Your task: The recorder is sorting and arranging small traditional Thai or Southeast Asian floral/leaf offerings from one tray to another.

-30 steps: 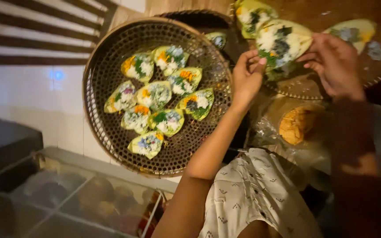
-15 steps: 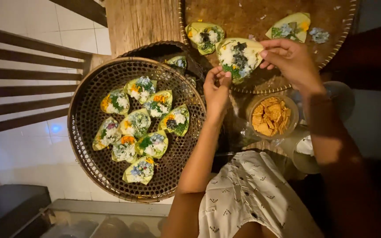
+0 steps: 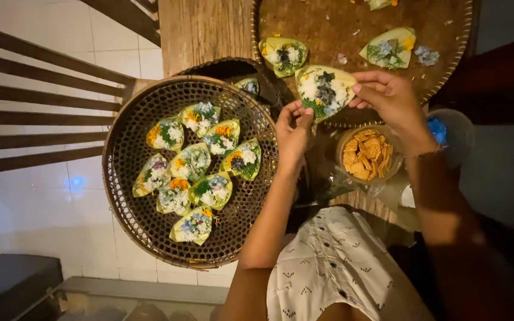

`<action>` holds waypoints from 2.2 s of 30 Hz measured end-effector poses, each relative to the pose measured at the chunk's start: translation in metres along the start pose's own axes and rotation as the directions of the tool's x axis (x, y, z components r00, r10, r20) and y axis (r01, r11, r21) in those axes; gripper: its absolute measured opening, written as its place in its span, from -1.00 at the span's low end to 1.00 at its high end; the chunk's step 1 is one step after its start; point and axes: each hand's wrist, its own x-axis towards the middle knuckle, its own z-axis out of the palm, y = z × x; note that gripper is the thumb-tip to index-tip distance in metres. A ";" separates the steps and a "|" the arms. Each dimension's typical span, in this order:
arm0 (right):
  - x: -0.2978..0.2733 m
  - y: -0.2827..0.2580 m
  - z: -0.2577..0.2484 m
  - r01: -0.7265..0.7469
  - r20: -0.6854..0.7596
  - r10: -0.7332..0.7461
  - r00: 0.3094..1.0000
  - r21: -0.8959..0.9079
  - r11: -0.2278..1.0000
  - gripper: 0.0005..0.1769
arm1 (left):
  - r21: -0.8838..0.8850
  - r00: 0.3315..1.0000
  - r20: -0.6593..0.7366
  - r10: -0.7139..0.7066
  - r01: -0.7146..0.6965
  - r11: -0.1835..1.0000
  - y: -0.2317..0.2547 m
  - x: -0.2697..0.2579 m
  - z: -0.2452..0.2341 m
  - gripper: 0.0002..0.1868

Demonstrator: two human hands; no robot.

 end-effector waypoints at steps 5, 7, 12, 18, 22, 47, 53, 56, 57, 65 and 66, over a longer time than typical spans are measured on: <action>0.025 0.030 -0.013 -0.039 -0.023 0.041 0.999 0.092 0.995 -0.62 | 0.019 0.999 0.026 0.037 -0.038 0.999 -0.032 0.027 -0.005 -0.58; 0.040 0.038 -0.020 -0.069 -0.044 0.074 0.996 0.105 0.992 -0.63 | 0.041 0.996 0.041 0.084 -0.086 0.995 -0.041 0.044 -0.006 -0.57; 0.101 0.060 -0.044 -0.074 -0.085 0.088 0.992 0.154 0.985 -0.65 | -0.048 0.991 0.112 0.069 -0.064 0.997 -0.029 0.093 0.006 -0.52; 0.216 0.147 -0.055 -0.102 -0.279 0.161 0.947 0.215 0.971 -0.70 | 0.248 0.986 0.050 0.160 -0.167 0.954 -0.048 0.177 0.003 -0.57; 0.290 0.240 -0.055 -0.081 -0.301 0.154 0.941 0.240 0.967 -0.72 | 0.525 0.983 0.035 0.179 -0.171 0.834 0.004 0.193 0.026 -0.73; 0.192 0.173 -0.205 -0.169 -0.156 0.067 0.985 -0.941 0.294 -0.80 | 0.873 0.949 0.252 -0.187 -0.306 -0.380 -0.104 0.246 0.017 -0.77; 0.173 0.093 -0.172 -0.230 -0.191 0.130 0.973 -0.849 0.476 -0.78 | 0.888 0.955 0.243 -0.171 -0.290 -0.357 -0.078 0.233 0.050 -0.78; 0.183 0.100 -0.180 -0.256 -0.209 0.164 0.964 -0.897 0.361 -0.78 | 0.910 0.949 0.267 -0.168 -0.306 -0.279 -0.059 0.223 0.076 -0.75; 0.188 0.108 -0.187 -0.244 -0.207 0.162 0.965 -0.934 0.262 -0.64 | 0.923 0.946 0.281 -0.164 -0.313 -0.223 -0.055 0.221 0.086 -0.72; 0.248 0.141 -0.262 -0.264 -0.270 0.002 0.963 -0.939 0.222 -0.86 | 0.759 0.841 0.520 0.148 -0.535 0.371 -0.079 0.284 0.153 -0.73; 0.257 0.135 -0.266 -0.268 -0.258 0.074 0.963 -0.937 0.223 -0.86 | 0.663 0.849 0.500 0.173 -0.504 0.554 -0.087 0.300 0.162 -0.72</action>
